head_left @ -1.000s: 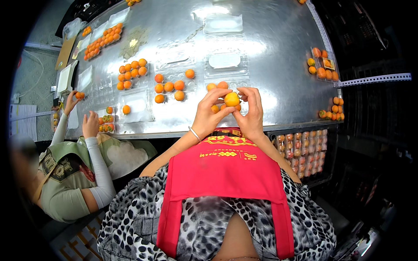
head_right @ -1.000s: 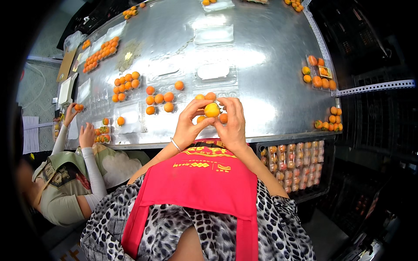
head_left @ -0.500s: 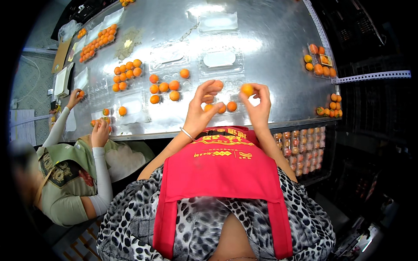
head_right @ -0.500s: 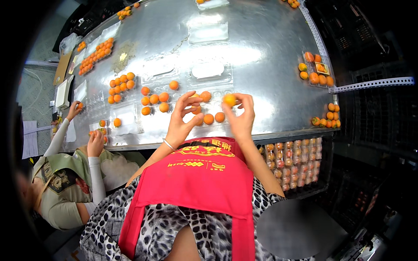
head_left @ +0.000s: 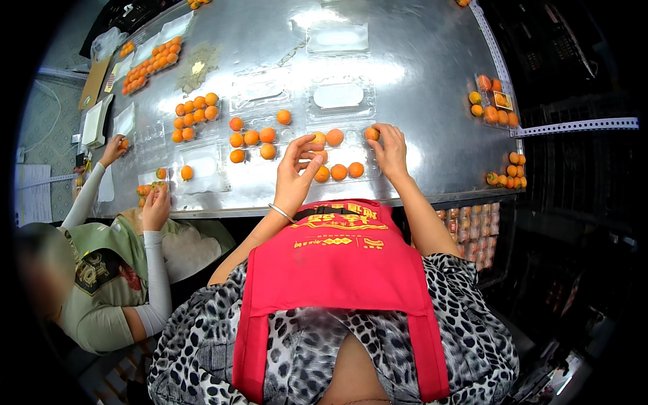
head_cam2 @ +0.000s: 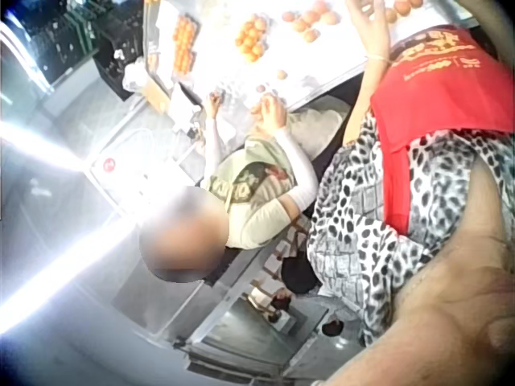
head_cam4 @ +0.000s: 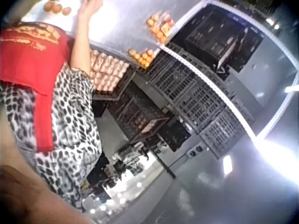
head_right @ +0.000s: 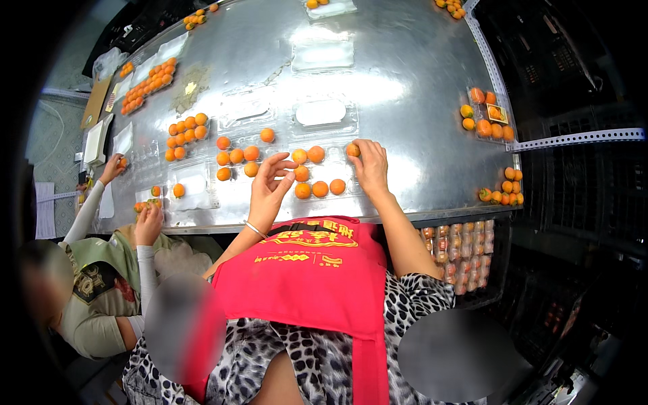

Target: The person places small orange fruits into clear plastic trays on a metal table. They pick up the fruit one by one and arrange them in rows within the trays. The person also handles a filled tray, moving it to a crate.

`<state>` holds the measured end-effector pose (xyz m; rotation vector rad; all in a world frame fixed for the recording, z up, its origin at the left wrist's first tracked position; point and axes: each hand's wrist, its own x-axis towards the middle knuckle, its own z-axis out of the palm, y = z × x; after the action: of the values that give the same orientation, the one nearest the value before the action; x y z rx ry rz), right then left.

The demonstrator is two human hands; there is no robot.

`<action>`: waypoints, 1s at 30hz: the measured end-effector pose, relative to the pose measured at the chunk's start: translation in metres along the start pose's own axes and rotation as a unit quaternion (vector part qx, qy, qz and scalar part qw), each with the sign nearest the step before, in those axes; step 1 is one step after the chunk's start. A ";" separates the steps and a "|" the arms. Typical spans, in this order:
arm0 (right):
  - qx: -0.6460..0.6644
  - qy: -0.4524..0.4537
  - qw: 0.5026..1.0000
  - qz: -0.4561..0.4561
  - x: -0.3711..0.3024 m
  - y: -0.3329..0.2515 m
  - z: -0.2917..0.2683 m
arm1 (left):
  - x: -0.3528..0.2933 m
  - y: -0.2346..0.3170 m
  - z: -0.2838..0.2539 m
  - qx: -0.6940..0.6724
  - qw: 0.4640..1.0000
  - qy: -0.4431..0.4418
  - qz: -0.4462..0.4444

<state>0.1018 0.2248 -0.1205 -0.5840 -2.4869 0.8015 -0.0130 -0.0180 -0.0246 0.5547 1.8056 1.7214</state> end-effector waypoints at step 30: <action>0.207 -0.074 0.973 0.074 -0.043 -0.058 -0.028 | 0.000 -0.009 -0.002 -0.077 0.990 -0.062 -0.098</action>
<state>0.1369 0.1716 -0.0765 -0.5788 -2.3192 1.4216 -0.0134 -0.0208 -0.0332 0.3957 1.5693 1.6371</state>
